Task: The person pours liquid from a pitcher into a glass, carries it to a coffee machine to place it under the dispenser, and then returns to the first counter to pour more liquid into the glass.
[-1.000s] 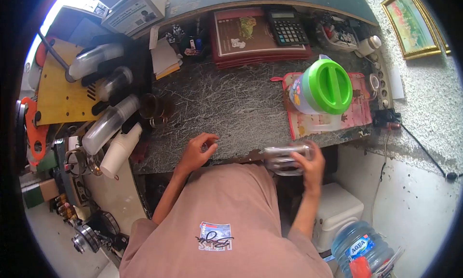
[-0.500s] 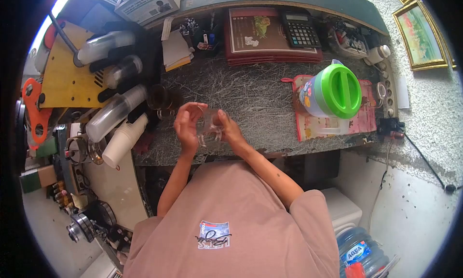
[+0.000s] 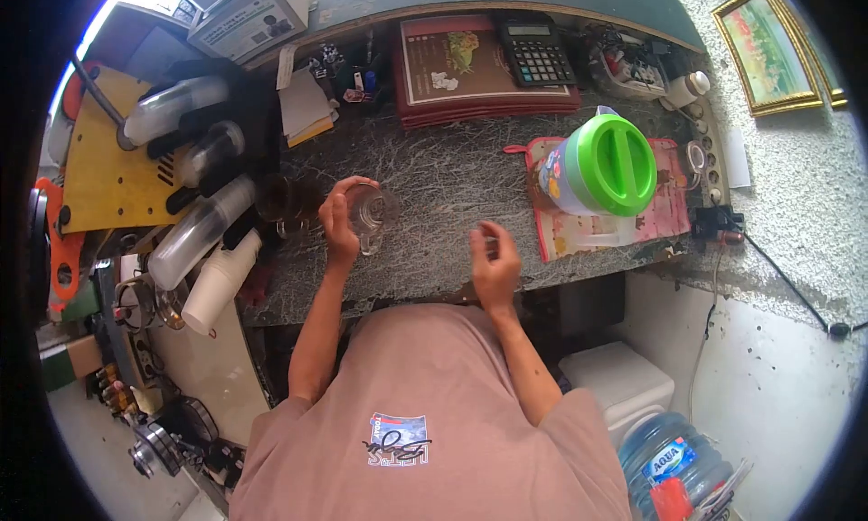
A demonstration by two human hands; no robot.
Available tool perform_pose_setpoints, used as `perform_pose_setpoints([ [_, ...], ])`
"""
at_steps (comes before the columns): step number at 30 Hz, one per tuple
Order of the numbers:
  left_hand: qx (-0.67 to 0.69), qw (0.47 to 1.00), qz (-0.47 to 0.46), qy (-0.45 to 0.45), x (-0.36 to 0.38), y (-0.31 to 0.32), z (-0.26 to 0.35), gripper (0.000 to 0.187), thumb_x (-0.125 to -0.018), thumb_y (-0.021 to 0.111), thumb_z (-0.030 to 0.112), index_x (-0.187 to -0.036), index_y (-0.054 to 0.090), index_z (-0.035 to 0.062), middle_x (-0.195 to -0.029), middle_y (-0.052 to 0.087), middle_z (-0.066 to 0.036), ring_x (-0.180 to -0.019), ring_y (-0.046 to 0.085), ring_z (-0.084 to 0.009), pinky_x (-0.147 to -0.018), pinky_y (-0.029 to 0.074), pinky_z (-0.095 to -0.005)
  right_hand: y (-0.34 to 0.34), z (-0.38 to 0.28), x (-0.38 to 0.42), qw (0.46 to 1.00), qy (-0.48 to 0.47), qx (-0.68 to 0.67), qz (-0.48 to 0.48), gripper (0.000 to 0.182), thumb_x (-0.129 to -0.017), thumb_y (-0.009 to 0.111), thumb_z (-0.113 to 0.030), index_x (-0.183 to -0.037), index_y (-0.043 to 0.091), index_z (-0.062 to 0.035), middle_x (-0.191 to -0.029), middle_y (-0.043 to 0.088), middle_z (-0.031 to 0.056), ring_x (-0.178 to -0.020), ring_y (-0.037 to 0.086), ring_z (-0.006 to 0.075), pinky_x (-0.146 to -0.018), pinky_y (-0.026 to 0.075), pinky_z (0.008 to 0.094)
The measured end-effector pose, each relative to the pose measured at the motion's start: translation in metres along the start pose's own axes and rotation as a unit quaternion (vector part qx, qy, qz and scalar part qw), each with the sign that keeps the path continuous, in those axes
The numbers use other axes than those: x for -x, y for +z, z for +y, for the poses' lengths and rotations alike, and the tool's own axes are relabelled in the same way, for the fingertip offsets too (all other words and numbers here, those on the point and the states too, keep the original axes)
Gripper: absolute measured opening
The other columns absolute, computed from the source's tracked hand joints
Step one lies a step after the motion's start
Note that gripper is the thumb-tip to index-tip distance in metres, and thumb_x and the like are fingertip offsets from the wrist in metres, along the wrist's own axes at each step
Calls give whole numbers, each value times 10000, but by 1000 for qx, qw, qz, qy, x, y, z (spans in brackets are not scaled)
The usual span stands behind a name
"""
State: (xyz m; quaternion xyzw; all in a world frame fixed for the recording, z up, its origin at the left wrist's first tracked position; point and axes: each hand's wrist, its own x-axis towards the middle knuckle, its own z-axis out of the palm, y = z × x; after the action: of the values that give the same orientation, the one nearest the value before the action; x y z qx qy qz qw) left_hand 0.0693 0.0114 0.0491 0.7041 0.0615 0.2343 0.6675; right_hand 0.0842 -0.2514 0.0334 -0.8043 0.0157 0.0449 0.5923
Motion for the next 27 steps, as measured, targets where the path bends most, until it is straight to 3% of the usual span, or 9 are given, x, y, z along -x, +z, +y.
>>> perform_pose_setpoints([
  [4,-1,1000,0,2,0,0,-3,582,-1090,335,423,-1146,638,-71,-1072,709,-161,-1030,684,-234,-941,510,-357,-64,-28,5,906,-242,224,266,245,-948,715,-184,-1073,642,14,-1016,633,91,-925,588,192,-809,472,333],
  [6,-25,1000,2,3,-2,2,2,576,-1087,345,437,-1157,641,-52,-1077,712,-155,-1027,687,-232,-933,511,-353,-88,-37,-9,839,-234,269,411,282,-1001,646,-238,-1077,632,33,-1061,623,114,-977,564,201,-813,443,346],
  [10,-32,999,13,-10,-4,2,-1,583,-1082,347,464,-1180,641,-30,-1068,719,-148,-1012,695,-235,-925,515,-356,-123,-46,-49,869,-220,155,415,411,-1060,535,-359,-1049,636,40,-963,629,94,-902,567,194,-767,436,333],
  [12,-28,999,-9,-18,-4,-1,-3,585,-1080,349,481,-1246,609,-16,-1126,706,-156,-1070,680,-247,-958,502,-362,-132,-44,-56,954,-100,82,271,573,-1080,437,-477,-1022,644,55,-815,619,60,-827,568,197,-782,443,338],
  [13,-30,999,-1,-17,-3,-1,-2,585,-1080,349,481,-1246,609,-16,-1126,706,-156,-1070,680,-247,-958,502,-362,-124,-52,-62,945,-133,42,296,606,-1061,467,-516,-893,647,37,-648,533,5,-649,509,151,-664,415,295],
  [14,-22,999,17,-23,-2,1,0,561,-1072,385,473,-1268,592,-10,-1195,687,-163,-1107,660,-235,-968,487,-363,-121,-52,-66,947,-136,41,289,606,-1061,467,-516,-893,647,37,-648,533,5,-649,509,151,-664,415,295],
  [17,-24,997,76,-19,5,8,4,552,-1061,427,471,-1332,535,3,-1320,616,-177,-1197,595,-236,-1013,438,-371,-112,-53,-81,916,-75,-261,294,487,-1026,584,-439,-693,575,-83,-577,389,-44,-493,293,43,-484,197,253],
  [22,-84,978,192,-8,52,17,-12,540,-1049,450,477,-1332,494,19,-1307,542,-178,-1218,527,-272,-1016,397,-398,-110,-60,-92,916,-81,-249,303,442,-995,649,-364,-666,582,-78,-557,374,-66,-474,263,38,-470,171,275],
  [27,-169,979,112,8,78,9,-9,343,-1010,570,346,-1107,543,18,-1075,581,-141,-999,559,-246,-860,426,-394,-105,-93,-88,946,-151,-184,219,402,-970,698,-279,-638,600,-76,-541,397,-82,-468,268,22,-465,132,274],
])
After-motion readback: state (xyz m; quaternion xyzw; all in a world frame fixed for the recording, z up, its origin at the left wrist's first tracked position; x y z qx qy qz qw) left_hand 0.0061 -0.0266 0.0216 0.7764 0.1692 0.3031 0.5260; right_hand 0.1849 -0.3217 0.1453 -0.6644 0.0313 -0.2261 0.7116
